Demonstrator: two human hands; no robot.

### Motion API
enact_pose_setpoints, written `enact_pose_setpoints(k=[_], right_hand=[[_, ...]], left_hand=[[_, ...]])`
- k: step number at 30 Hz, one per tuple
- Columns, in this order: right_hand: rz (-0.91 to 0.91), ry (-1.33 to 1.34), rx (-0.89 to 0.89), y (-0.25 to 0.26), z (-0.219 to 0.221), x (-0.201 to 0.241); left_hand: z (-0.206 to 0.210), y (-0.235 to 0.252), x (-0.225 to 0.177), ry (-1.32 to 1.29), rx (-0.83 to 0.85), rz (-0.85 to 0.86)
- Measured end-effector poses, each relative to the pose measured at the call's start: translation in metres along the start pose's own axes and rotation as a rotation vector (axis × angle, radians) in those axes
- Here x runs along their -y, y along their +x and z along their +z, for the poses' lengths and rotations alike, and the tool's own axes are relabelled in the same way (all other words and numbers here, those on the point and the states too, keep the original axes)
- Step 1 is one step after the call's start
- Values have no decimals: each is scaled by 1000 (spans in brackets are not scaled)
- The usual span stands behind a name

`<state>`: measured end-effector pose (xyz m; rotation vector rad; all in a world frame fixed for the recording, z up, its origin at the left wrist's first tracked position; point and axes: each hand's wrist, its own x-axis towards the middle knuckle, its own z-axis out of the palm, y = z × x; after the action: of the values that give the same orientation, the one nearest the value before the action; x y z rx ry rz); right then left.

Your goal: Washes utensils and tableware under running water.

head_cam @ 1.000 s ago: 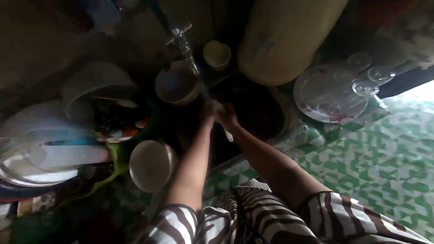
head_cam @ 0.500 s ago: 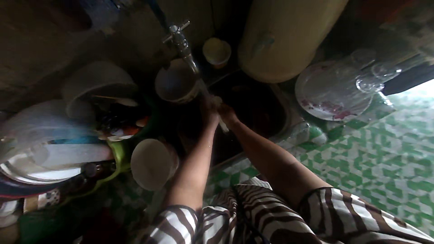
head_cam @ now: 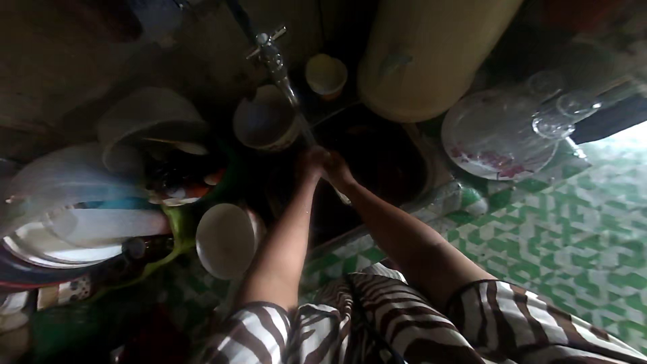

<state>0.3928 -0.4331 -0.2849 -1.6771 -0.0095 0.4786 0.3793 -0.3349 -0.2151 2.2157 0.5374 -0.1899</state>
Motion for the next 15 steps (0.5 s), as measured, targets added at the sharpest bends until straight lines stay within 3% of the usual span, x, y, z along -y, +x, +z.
enact_pose_setpoints(k=[7,15], right_hand=[[-17,109,174,2,-11,10],[-42,267,53,3,-5,8]], left_hand=[[2,13,23,-154,-10,108],[-7,13,20,-257,96,166]])
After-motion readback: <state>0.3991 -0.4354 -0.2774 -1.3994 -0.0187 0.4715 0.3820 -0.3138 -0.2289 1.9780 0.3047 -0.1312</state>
